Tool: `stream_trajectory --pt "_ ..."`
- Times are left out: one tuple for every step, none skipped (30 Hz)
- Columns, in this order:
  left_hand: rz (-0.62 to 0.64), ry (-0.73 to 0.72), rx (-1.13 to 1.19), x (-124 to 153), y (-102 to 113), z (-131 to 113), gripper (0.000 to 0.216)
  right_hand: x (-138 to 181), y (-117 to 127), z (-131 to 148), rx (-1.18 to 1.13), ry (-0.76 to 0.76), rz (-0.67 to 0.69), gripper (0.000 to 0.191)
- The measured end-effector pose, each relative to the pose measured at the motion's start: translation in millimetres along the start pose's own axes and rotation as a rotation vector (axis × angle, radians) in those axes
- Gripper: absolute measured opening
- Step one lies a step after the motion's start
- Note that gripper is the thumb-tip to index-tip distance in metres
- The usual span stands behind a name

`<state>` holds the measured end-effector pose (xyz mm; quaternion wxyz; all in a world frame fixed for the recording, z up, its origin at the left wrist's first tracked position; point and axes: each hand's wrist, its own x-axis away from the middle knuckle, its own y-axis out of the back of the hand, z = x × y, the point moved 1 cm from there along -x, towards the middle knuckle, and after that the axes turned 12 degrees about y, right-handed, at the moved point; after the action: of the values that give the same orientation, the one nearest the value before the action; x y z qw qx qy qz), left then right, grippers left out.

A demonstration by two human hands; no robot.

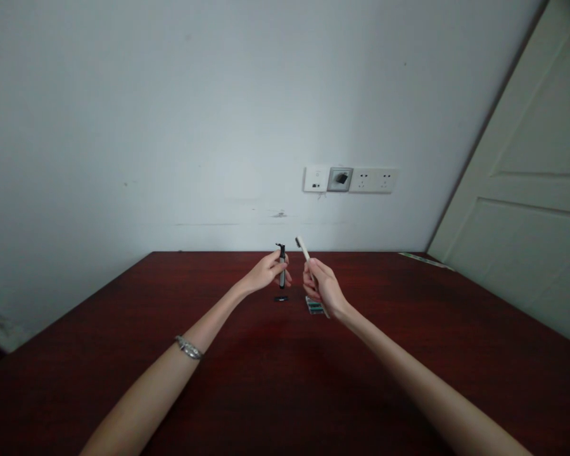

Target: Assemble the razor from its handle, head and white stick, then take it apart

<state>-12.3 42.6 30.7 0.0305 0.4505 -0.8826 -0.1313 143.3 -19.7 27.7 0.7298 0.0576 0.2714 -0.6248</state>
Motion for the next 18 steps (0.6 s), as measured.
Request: stream_trajectory --pt "0.002 0.006 0.005 -0.2 -1.3 0.5 0.025 0.9 -1.3 -3.2 -0.018 -0.019 -0.006 0.035" --pt "0.004 0.013 0.012 -0.5 -2.8 0.8 0.025 1.6 -2.9 -6.0 -0.033 -0.035 -0.010 0.036" --pt "0.005 0.018 0.021 -0.8 -4.2 1.0 0.026 2.2 -4.6 -8.3 -0.045 -0.050 -0.014 0.037" --pt "0.006 0.020 0.028 -1.0 -5.7 1.1 0.027 2.5 -6.2 -10.2 -0.056 -0.065 -0.018 0.037" --pt "0.003 0.019 0.033 -1.2 -7.0 0.9 0.027 2.6 -7.7 -11.6 -0.063 -0.079 -0.024 0.037" --pt "-0.004 0.015 0.032 -1.3 -8.1 0.6 0.027 2.6 -9.1 -12.6 -0.067 -0.093 -0.034 0.037" --pt "-0.016 0.006 0.028 -1.4 -8.8 0.3 0.027 2.7 -10.6 -12.9 -0.068 -0.104 -0.044 0.036" --pt "-0.030 -0.005 0.023 -1.4 -9.2 0.1 0.027 2.9 -12.1 -12.8 -0.066 -0.115 -0.055 0.036" --pt "-0.043 -0.017 0.015 -1.5 -9.2 0.2 0.027 3.3 -13.7 -12.1 -0.063 -0.123 -0.064 0.036" --pt "-0.055 -0.029 0.007 -1.7 -8.8 0.5 0.027 4.0 -15.6 -11.0 -0.061 -0.129 -0.068 0.036" --pt "-0.065 -0.039 -0.003 -1.8 -8.2 1.2 0.027 5.0 -17.7 -9.5 -0.062 -0.132 -0.066 0.036" --pt "-0.073 -0.049 -0.013 -2.0 -7.4 2.1 0.027 6.0 -19.8 -7.7 -0.067 -0.132 -0.057 0.037" --pt "-0.078 -0.057 -0.023 -2.2 -6.6 3.0 0.028 7.0 -21.9 -5.8 -0.074 -0.128 -0.049 0.037" --pt "-0.079 -0.064 -0.031 -2.4 -6.0 4.0 0.028 7.8 -23.7 -3.9 -0.085 -0.121 -0.044 0.037" --pt "-0.076 -0.067 -0.036 -2.5 -5.6 4.9 0.028 8.1 -25.2 -2.2 -0.097 -0.114 -0.045 0.037" --pt "-0.074 -0.067 -0.039 -2.5 -5.4 5.6 0.028 8.0 -26.1 -0.8 -0.107 -0.113 -0.056 0.036" --pt "-0.071 -0.068 -0.044 -2.5 -5.4 6.1 0.027 7.5 -26.7 0.1 -0.115 -0.122 -0.071 0.035" --pt "-0.074 -0.071 -0.051 -2.4 -5.4 6.3 0.027 6.7 -26.9 0.6 -0.118 -0.139 -0.088 0.035"
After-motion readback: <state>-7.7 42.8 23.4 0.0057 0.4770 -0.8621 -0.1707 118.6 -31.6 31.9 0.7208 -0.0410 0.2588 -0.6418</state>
